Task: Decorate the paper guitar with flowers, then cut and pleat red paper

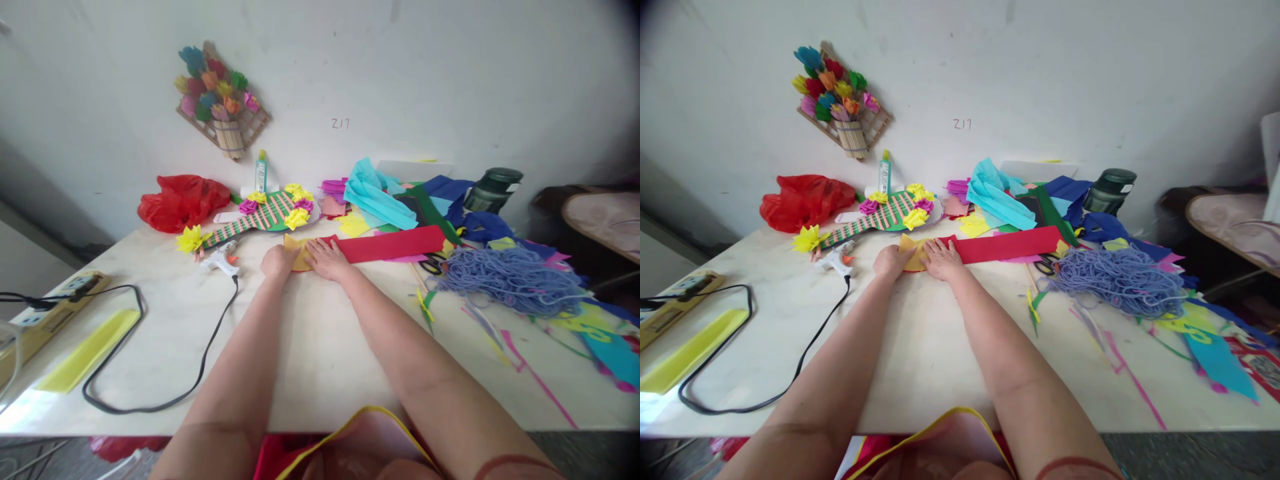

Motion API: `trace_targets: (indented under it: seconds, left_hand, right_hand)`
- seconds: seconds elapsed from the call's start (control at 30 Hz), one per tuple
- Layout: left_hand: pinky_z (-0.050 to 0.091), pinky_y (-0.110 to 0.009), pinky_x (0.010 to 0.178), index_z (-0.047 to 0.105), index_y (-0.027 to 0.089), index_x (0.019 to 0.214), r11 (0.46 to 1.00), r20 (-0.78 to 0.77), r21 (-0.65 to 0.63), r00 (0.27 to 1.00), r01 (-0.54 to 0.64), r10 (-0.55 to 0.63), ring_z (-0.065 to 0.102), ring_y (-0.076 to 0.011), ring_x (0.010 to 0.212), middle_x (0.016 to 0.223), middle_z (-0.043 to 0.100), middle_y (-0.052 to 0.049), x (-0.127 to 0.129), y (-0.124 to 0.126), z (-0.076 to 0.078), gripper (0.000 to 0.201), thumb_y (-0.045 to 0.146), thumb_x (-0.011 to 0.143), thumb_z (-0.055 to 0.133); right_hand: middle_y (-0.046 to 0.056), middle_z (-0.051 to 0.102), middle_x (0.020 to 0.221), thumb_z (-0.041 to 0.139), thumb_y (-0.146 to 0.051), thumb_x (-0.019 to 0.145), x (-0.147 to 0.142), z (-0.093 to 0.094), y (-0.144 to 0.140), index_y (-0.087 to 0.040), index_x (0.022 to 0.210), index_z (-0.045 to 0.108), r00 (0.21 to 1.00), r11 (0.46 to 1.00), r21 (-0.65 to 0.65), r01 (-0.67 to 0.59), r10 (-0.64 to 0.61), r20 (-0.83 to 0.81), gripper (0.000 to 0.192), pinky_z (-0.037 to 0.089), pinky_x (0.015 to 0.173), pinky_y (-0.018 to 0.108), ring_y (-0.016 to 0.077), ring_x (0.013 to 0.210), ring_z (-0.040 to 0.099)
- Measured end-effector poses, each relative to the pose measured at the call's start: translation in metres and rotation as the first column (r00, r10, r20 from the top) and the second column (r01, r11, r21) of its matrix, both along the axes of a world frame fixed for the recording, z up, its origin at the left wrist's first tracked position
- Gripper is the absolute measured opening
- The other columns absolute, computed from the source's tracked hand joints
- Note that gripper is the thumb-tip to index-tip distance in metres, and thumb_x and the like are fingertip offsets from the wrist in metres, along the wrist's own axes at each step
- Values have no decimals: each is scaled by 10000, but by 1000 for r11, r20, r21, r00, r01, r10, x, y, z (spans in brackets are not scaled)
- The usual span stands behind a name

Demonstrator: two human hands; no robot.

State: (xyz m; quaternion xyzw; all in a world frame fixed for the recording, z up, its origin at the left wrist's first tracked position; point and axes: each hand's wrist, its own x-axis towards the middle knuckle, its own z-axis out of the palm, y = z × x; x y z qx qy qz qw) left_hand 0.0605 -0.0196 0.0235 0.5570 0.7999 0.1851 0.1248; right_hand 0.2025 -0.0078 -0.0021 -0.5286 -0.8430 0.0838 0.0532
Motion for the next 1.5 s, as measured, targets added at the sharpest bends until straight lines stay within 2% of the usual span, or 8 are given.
trace_targets:
  seconds: [0.2, 0.47, 0.63, 0.77, 0.87, 1.03, 1.2, 1.5]
  left_hand:
    - [449, -351, 773, 654, 166, 952, 999, 16, -28, 1000, 21, -21, 595, -289, 983, 1013, 654, -150, 0, 0, 1, 521, 604, 712, 504]
    - [455, -353, 776, 602, 231, 1006, 996, -10, 89, 1000, -3, 4, 597, -267, 980, 1012, 658, -101, 2, 1, -7, 371, 477, 749, 498]
    - [457, -355, 788, 585, 224, 1014, 996, 35, 66, 998, -61, 59, 592, -261, 997, 1055, 644, -106, 5, 1, -6, 359, 453, 750, 501]
    - [456, -359, 800, 578, 195, 1045, 995, 52, 11, 993, -103, 102, 586, -268, 1013, 1093, 627, -140, 8, 0, -2, 446, 505, 731, 515]
    - [454, -356, 795, 607, 196, 1012, 997, 52, -30, 996, -77, 78, 585, -278, 1016, 1079, 632, -146, 10, -1, -1, 492, 561, 688, 547]
    - [459, -351, 774, 630, 200, 998, 999, 26, -39, 999, -26, 28, 598, -276, 991, 1052, 646, -135, 12, 0, -3, 442, 516, 699, 554]
    - [456, -349, 786, 609, 217, 1030, 1000, 9, -4, 1000, -18, 18, 594, -265, 998, 1062, 643, -123, 12, 0, -6, 411, 483, 725, 537]
    - [458, -333, 760, 580, 244, 1005, 997, 91, 64, 995, -43, 37, 605, -244, 964, 1013, 659, -83, 9, -2, -4, 306, 396, 749, 509]
  right_hand:
    - [3, 139, 1506, 128, -470, 897, 0, -2, 0, -174, 1434, 192, 1000, 1000, 22, -4, 4, 2, 616, 11, 1104, 485, 199, 1386, 69]
    - [15, 167, 1502, 141, -467, 904, 0, -3, 1, -178, 1431, 200, 1000, 999, 47, -19, 19, 9, 603, 5, 1098, 502, 203, 1385, 79]
    - [21, 161, 1504, 121, -474, 907, -1, -1, 0, -184, 1432, 193, 1000, 999, 40, -26, 25, 10, 604, -4, 1097, 502, 199, 1386, 67]
    - [18, 153, 1505, 107, -473, 908, -1, 0, -2, -177, 1431, 200, 1000, 999, 23, -23, 22, 8, 609, -9, 1097, 499, 202, 1387, 66]
    - [16, 164, 1502, 90, -477, 907, -1, 1, -3, -178, 1427, 214, 1000, 1000, 25, -18, 18, -2, 613, -2, 1096, 504, 205, 1386, 74]
    - [18, 175, 1501, 97, -473, 908, -1, 0, -2, -178, 1427, 214, 1000, 999, 37, -16, 16, -1, 609, 9, 1099, 496, 200, 1385, 83]
    - [22, 170, 1502, 102, -470, 908, -1, -2, -2, -173, 1430, 201, 1000, 998, 51, -26, 26, 2, 609, 6, 1099, 495, 199, 1385, 77]
    - [44, 189, 1497, 132, -459, 906, -9, 0, -5, -144, 1425, 217, 997, 995, 60, -75, 77, -20, 613, 14, 1096, 497, 218, 1383, 87]
